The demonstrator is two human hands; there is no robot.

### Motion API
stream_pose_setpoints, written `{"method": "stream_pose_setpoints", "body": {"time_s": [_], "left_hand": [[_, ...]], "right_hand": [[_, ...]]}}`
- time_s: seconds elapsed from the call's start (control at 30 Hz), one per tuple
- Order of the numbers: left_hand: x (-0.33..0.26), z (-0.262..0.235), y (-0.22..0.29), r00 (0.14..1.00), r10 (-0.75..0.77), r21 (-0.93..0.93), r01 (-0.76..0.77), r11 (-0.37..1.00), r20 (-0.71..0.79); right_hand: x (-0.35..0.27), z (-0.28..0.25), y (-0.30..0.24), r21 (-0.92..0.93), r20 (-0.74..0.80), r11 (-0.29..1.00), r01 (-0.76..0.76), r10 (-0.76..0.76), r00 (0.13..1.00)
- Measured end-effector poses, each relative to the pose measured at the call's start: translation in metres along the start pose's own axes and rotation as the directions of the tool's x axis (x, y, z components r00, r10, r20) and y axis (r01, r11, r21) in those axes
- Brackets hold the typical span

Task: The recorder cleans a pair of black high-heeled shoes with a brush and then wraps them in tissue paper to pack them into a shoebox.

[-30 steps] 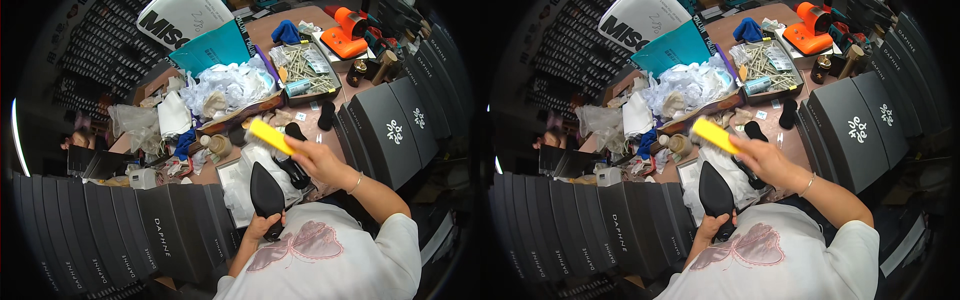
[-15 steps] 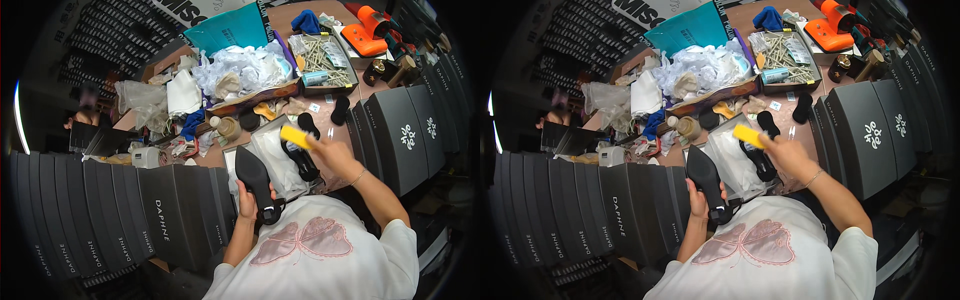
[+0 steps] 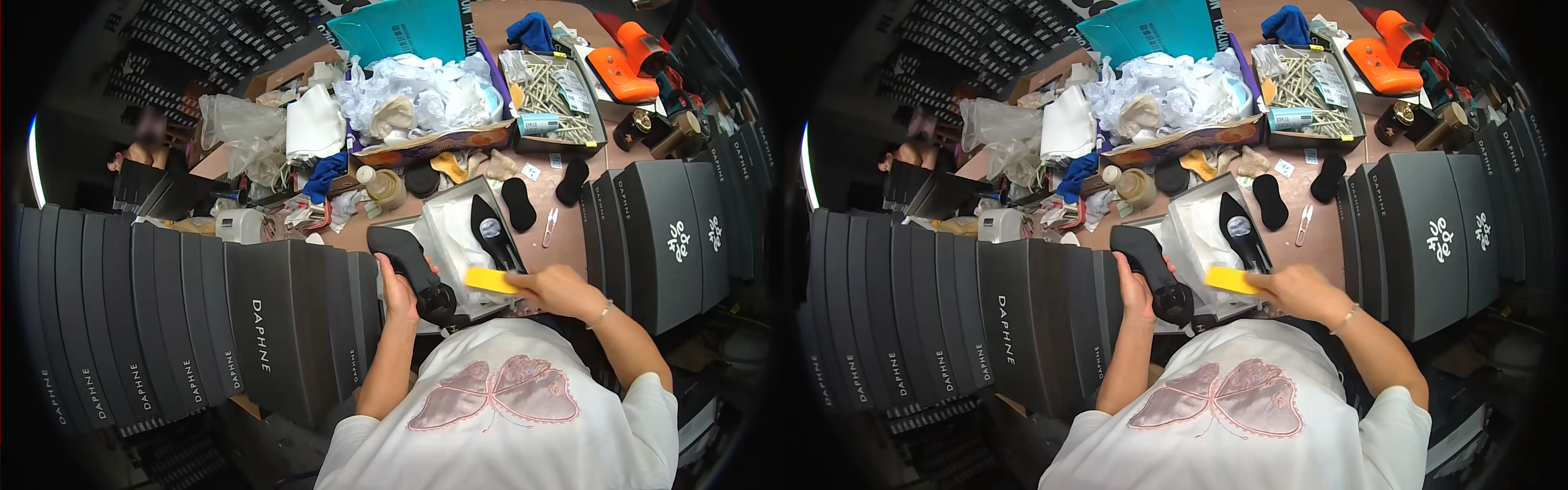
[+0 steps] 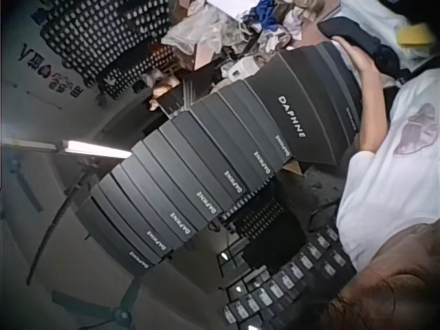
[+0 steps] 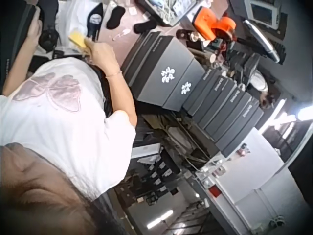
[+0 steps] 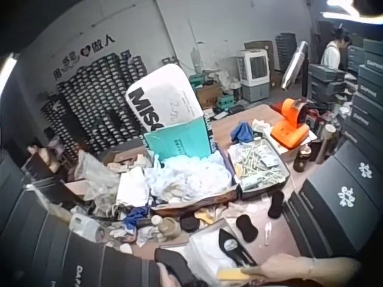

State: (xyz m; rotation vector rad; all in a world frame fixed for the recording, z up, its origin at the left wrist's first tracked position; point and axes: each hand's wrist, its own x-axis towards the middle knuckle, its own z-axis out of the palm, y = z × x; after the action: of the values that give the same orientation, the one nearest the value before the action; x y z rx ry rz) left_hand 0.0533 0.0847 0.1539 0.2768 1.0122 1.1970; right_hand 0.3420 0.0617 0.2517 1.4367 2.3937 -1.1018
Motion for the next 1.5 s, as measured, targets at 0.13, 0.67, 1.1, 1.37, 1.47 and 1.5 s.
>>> {"method": "stream_pose_setpoints", "body": {"time_s": [0.13,0.67,1.1,1.37,1.47,1.5], "left_hand": [[-0.001,0.027,0.003,0.964,0.147,0.106,-0.126,0.986,-0.221],[0.01,-0.052,-0.04,0.835,0.549,0.856,-0.259,0.448,-0.034],[0.044,0.028,-0.139,0.959,-0.261,0.581,0.15,0.8,0.112],[-0.03,0.055,-0.034,0.465,-0.803,0.627,0.51,0.588,0.374],[-0.033,0.024,-0.057,0.459,-0.678,0.525,0.43,0.735,0.574],[-0.038,0.032,-0.046,0.577,-0.567,0.405,0.397,0.824,0.588]], "right_hand": [[-0.02,0.015,-0.009,0.266,-0.413,0.915,0.304,-0.176,0.893],[-0.031,0.053,0.056,0.59,-0.65,0.803,0.09,0.406,0.642],[-0.034,0.083,0.071,0.844,-0.497,0.461,0.273,0.479,0.724],[0.052,0.001,0.051,0.95,-0.31,-0.002,0.312,0.097,0.946],[0.065,-0.013,0.026,0.981,-0.192,0.017,0.192,-0.01,0.981],[0.069,-0.003,0.031,0.979,-0.194,0.074,0.191,0.033,0.98]]}}
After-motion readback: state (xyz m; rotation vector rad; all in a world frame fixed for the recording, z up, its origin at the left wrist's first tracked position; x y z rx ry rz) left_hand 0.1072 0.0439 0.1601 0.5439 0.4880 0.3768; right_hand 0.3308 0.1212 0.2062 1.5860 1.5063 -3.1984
